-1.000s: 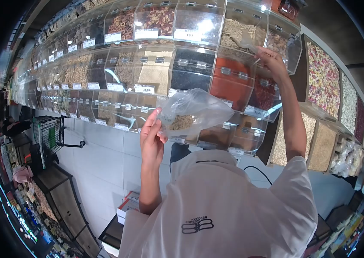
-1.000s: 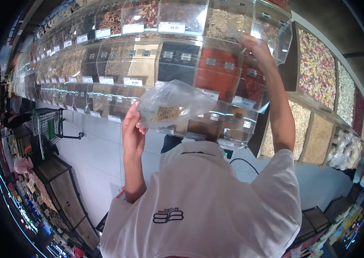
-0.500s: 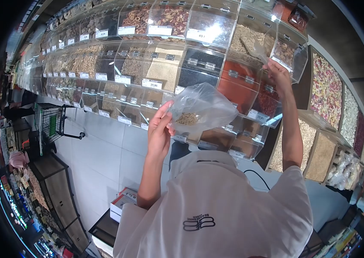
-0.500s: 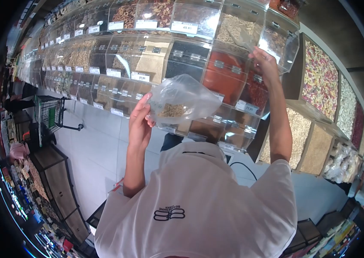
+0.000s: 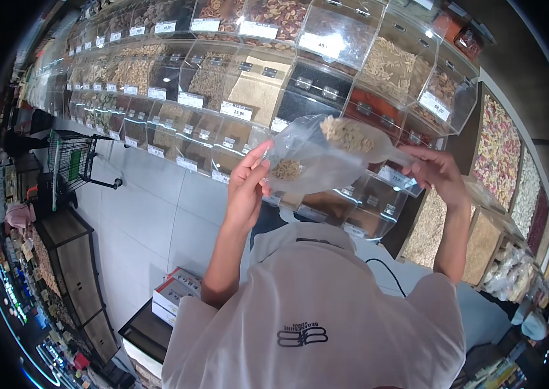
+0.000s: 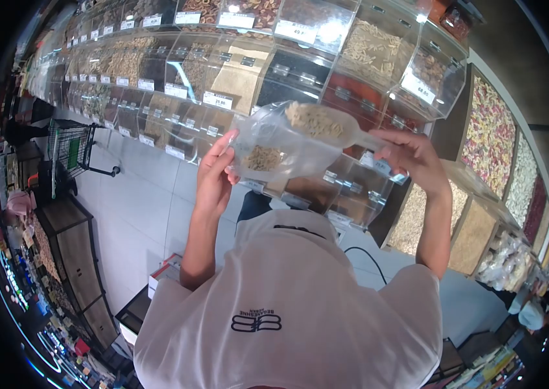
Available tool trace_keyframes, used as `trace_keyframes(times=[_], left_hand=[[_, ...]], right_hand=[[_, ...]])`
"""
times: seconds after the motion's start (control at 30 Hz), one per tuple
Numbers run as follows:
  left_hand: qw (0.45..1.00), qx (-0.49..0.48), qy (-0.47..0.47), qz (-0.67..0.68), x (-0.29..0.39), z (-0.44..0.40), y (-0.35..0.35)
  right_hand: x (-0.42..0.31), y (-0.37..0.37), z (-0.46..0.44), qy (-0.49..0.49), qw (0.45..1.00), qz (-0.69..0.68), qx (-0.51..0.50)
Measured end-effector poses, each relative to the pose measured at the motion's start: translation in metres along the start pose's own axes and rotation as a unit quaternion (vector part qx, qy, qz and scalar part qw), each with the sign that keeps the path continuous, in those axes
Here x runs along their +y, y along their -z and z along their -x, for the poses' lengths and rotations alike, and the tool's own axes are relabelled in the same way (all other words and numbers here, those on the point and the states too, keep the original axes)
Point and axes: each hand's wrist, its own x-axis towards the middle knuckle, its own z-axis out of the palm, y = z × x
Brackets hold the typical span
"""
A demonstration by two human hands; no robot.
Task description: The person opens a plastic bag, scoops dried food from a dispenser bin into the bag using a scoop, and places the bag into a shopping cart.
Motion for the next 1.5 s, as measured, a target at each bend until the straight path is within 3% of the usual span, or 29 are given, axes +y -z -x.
trace_keyframes(times=[0.03,0.1,0.17,0.23,0.43,0.53,0.57,0.63,0.7,0.77,0.83,0.93,1.03,1.17,1.2,1.3,1.4,1.5], left_hand=[[1.0,0.0,-0.004,0.0,-0.001,0.0,0.001],[1.0,0.006,-0.003,0.008,0.0,0.003,0.0],[1.0,0.005,-0.002,0.014,-0.002,0.006,0.002],[1.0,-0.006,-0.003,0.018,-0.003,0.007,0.006],[1.0,0.016,-0.009,0.01,0.002,0.01,0.01],[0.999,0.026,-0.004,0.021,0.004,0.009,0.01],[0.999,0.028,-0.001,0.023,0.005,0.007,0.008],[0.999,0.031,0.005,0.026,0.005,0.004,0.005],[0.999,0.036,0.006,0.017,0.006,0.001,0.002],[0.998,0.058,0.017,-0.002,0.009,-0.001,-0.003],[0.998,0.055,0.017,0.006,0.009,-0.003,-0.002],[0.998,0.061,0.016,0.002,0.008,-0.005,-0.003],[0.998,0.061,0.015,0.002,0.01,-0.005,0.0],[0.997,0.07,0.026,0.013,0.007,-0.006,0.0],[0.997,0.074,0.026,0.014,0.007,-0.008,-0.001],[0.997,0.072,0.027,0.012,0.007,-0.013,-0.004],[0.998,0.061,0.035,0.0,0.005,-0.015,-0.008],[0.998,0.045,0.039,0.01,0.001,-0.016,-0.011]], right_hand=[[-0.004,-0.007,0.0,-0.018,0.999,0.026,-0.017],[0.001,-0.039,-0.007,0.139,0.986,0.084,-0.021],[-0.009,-0.065,-0.014,0.22,0.918,0.326,-0.047],[-0.008,-0.088,-0.016,0.266,0.848,0.456,-0.049],[-0.032,-0.045,-0.012,0.277,0.906,0.319,0.016],[-0.044,-0.005,-0.014,0.17,0.93,0.293,0.144],[-0.043,0.008,-0.023,0.139,0.92,0.302,0.206],[-0.034,0.035,-0.051,0.168,0.846,0.424,0.275],[-0.013,0.064,-0.086,0.123,0.782,0.519,0.321],[0.0,0.083,-0.125,0.109,0.735,0.588,0.32],[-0.009,0.088,-0.162,-0.017,0.716,0.653,0.247],[0.032,0.122,-0.207,0.129,0.715,0.643,0.241],[0.001,0.131,-0.2,0.077,0.769,0.622,0.124],[0.014,0.149,-0.191,0.14,0.846,0.514,0.012],[0.019,0.144,-0.19,0.197,0.848,0.49,0.036],[0.015,0.142,-0.189,0.007,0.951,0.307,-0.027],[0.02,0.126,-0.175,-0.071,0.984,0.165,0.019],[0.043,0.115,-0.167,-0.085,0.992,0.024,0.087]])
